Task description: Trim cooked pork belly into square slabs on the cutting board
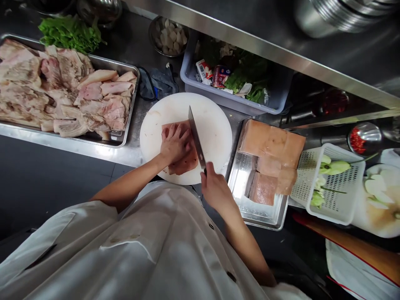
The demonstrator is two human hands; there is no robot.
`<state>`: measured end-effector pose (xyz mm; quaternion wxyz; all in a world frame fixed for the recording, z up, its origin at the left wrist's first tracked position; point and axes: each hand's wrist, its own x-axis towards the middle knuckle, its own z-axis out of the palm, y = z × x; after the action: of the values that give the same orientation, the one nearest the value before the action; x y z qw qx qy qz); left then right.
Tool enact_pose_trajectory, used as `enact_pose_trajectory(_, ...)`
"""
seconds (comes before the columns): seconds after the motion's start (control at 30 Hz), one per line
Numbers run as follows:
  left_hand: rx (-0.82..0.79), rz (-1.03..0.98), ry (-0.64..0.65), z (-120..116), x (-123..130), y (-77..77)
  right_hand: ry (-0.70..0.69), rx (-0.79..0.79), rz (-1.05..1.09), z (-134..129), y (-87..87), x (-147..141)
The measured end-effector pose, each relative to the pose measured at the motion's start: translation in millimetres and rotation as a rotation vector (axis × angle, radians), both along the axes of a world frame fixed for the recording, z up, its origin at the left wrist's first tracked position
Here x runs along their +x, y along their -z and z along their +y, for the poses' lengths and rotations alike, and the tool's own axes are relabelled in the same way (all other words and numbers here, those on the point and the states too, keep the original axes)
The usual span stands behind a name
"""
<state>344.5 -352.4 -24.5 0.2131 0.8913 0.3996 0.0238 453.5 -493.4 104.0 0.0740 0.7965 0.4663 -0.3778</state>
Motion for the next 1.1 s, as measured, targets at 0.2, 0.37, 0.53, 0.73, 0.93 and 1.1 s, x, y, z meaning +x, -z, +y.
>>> enact_pose_trajectory(0.2,-0.010,0.015,-0.026,0.0,1.3,0.0,0.024,0.128,0.015,31.2,13.4,6.1)
enact_pose_trajectory(0.37,-0.013,-0.020,-0.024,-1.6,0.3,-2.9,0.038,0.049,0.051,-14.4,-3.7,4.0)
enact_pose_trajectory(0.53,-0.026,-0.023,-0.039,0.7,0.1,-1.6,0.074,0.124,0.050,34.8,13.9,9.5)
enact_pose_trajectory(0.73,-0.041,-0.005,-0.030,0.7,-0.1,-2.3,0.079,-0.005,0.076,-23.3,-3.8,4.3)
enact_pose_trajectory(0.93,-0.008,0.009,-0.029,1.9,0.6,-3.9,0.060,0.119,0.037,11.2,23.4,5.8)
enact_pose_trajectory(1.1,0.012,0.028,-0.040,0.7,2.7,-4.9,0.056,0.047,0.064,-22.7,15.0,4.5)
